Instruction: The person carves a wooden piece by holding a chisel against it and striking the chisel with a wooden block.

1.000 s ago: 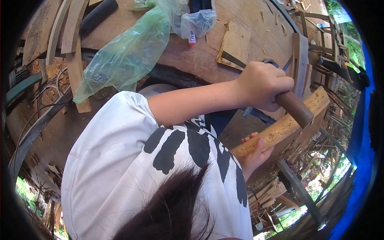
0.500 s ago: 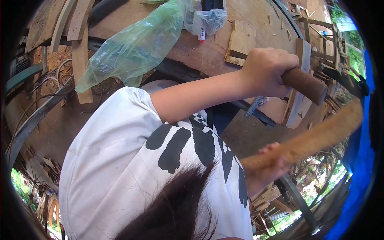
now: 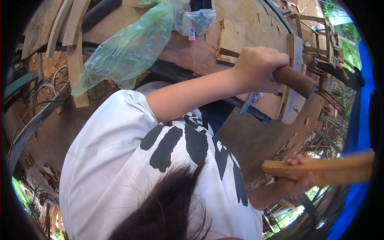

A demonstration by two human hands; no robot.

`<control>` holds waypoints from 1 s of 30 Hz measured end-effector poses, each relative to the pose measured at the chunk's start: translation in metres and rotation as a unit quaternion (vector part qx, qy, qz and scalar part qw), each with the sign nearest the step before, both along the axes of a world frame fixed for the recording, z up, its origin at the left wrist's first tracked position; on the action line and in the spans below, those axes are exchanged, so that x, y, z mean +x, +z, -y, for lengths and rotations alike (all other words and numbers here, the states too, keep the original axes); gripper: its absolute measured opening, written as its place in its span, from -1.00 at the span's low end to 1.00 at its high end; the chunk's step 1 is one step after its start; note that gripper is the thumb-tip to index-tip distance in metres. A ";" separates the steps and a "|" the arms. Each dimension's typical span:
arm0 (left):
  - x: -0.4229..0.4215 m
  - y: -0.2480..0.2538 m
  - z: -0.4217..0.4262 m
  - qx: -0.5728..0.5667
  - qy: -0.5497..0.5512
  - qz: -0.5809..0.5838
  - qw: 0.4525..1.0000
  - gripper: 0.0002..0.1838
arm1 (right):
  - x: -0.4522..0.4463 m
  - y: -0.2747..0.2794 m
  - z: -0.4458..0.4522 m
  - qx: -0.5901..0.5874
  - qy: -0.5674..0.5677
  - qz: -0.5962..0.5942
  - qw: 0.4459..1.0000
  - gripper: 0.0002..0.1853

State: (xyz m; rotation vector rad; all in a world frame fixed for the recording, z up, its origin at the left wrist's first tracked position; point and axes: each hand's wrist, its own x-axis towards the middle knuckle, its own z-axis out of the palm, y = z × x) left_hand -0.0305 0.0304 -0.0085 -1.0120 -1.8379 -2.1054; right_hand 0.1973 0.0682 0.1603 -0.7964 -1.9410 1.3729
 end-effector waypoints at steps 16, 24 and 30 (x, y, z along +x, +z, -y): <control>0.005 -0.001 -0.003 -0.031 -0.020 -0.006 0.999 -0.74 | -0.020 0.005 0.007 0.074 0.025 0.212 0.974 -0.56; 0.005 -0.001 -0.003 -0.024 -0.020 -0.004 0.999 -0.74 | -0.011 0.003 -0.005 0.049 0.058 0.154 0.985 -0.45; 0.000 -0.003 -0.006 -0.027 -0.029 0.007 0.999 -0.75 | -0.022 0.006 0.001 0.019 -0.001 0.257 0.966 -0.38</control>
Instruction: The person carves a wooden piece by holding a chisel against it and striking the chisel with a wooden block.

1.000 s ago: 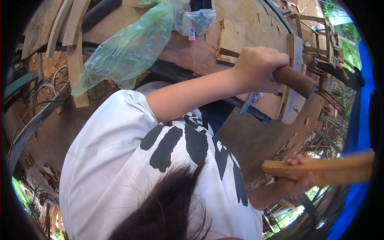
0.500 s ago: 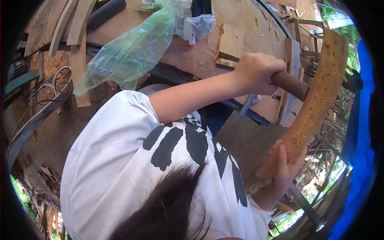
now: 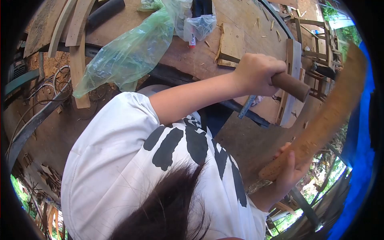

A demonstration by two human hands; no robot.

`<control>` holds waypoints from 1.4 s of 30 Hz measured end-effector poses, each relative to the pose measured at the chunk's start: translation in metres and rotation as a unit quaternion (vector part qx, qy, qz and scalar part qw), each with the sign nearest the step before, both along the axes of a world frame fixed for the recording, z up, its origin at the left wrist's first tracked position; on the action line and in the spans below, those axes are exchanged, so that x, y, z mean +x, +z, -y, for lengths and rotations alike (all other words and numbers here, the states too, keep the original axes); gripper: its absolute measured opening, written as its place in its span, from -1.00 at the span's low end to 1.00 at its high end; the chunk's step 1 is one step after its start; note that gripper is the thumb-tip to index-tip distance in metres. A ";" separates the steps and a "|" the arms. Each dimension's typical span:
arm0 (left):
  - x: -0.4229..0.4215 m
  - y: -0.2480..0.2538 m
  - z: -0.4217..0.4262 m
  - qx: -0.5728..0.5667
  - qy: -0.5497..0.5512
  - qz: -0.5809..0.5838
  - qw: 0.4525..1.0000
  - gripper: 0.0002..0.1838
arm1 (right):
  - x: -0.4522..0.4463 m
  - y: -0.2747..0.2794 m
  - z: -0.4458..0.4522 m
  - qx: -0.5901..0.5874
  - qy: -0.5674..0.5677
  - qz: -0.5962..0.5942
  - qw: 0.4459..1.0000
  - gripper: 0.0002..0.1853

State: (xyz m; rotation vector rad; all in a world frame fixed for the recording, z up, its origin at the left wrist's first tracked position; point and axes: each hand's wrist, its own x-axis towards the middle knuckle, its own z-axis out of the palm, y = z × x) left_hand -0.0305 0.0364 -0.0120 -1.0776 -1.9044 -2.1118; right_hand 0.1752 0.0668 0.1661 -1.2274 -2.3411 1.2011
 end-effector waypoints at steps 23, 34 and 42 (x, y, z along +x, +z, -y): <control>-0.083 -0.069 0.091 0.331 -0.109 0.251 0.903 -0.86 | -0.166 -0.242 -0.058 -0.241 0.098 -0.251 0.933 -0.61; -0.086 -0.038 0.090 0.323 0.072 0.251 0.910 -0.76 | -0.166 -0.249 -0.064 -0.231 0.119 -0.238 0.936 -0.65; -0.069 -0.041 0.076 0.398 0.016 0.281 0.873 -0.76 | -0.165 -0.247 -0.062 -0.225 0.111 -0.247 0.936 -0.63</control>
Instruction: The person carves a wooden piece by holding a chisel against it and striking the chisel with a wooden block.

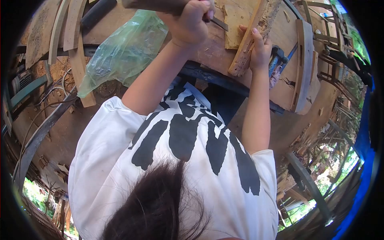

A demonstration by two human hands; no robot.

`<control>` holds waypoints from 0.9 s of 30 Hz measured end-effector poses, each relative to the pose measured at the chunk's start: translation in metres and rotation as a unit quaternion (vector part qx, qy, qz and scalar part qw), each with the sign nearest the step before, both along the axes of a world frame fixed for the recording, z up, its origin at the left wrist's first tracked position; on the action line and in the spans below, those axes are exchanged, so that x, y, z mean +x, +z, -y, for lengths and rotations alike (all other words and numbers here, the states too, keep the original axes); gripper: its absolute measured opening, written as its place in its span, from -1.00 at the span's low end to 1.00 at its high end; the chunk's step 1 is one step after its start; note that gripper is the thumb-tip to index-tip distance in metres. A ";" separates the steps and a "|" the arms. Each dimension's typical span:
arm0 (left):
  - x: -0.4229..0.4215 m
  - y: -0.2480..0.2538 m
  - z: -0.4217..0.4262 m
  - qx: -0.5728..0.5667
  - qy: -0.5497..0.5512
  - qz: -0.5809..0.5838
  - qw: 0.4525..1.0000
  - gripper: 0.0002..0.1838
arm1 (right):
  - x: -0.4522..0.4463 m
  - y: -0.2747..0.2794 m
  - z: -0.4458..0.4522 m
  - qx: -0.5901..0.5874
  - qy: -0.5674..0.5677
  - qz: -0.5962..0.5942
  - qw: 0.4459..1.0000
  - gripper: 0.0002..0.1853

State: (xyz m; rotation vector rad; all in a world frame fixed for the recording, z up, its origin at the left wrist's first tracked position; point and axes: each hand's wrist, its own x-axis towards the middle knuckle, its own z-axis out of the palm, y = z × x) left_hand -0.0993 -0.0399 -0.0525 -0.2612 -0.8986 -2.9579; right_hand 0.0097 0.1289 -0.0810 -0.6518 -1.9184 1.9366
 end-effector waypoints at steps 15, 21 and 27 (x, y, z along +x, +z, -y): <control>0.006 0.011 -0.014 -0.074 0.039 -0.003 0.997 -0.76 | 0.000 0.002 0.002 -0.005 -0.012 -0.007 1.000 -0.66; 0.004 0.005 -0.019 -0.058 0.057 -0.025 0.996 -0.76 | -0.002 0.005 0.004 0.012 -0.003 0.003 1.000 -0.65; -0.005 -0.003 -0.031 -0.114 0.073 -0.092 0.987 -0.78 | 0.000 0.000 0.001 0.004 -0.001 -0.010 1.000 -0.63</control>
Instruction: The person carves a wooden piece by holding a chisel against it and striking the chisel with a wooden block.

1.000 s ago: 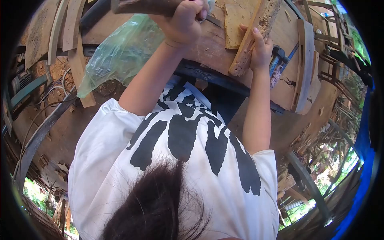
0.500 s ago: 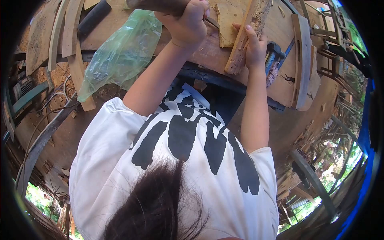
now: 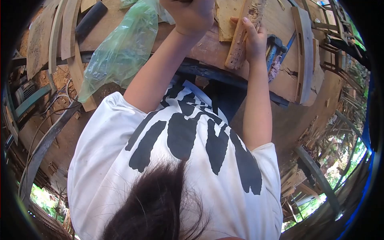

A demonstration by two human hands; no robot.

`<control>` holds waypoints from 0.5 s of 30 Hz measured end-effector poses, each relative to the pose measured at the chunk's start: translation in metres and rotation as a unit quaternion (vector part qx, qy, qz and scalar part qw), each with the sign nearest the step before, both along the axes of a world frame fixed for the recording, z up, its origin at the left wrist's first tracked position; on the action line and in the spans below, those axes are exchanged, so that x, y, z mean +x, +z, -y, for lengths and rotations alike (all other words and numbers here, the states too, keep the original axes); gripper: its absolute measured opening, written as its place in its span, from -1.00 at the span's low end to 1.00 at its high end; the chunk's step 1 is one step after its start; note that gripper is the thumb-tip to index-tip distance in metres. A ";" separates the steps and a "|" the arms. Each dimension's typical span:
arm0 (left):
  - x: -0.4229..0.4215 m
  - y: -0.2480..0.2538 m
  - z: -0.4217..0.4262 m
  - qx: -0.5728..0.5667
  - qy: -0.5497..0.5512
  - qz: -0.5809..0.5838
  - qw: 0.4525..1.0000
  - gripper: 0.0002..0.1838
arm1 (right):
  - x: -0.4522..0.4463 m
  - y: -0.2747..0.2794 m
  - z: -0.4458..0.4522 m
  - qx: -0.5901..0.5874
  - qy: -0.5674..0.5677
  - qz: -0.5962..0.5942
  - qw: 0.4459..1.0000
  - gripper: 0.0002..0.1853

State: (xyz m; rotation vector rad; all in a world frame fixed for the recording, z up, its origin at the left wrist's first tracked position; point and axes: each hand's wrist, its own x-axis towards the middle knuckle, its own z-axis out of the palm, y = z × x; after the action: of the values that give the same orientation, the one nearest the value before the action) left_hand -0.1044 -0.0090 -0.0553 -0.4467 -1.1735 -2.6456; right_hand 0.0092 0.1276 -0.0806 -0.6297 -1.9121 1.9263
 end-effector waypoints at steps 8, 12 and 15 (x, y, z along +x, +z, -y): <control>0.014 -0.004 0.000 0.059 -0.047 -0.011 0.997 -0.78 | 0.003 0.002 -0.001 -0.014 0.006 0.011 1.000 -0.63; 0.005 -0.009 0.016 0.090 -0.047 0.065 0.993 -0.81 | 0.001 -0.001 -0.003 -0.001 0.017 0.000 1.000 -0.63; 0.002 -0.015 0.027 0.098 -0.048 0.135 0.985 -0.86 | 0.002 -0.008 -0.011 0.001 0.020 0.014 1.000 -0.61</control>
State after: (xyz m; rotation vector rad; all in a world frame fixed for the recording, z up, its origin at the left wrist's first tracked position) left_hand -0.1019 -0.0360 -0.0707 -0.1138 -0.9633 -2.9410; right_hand 0.0115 0.1388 -0.0882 -0.6266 -1.9577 1.9483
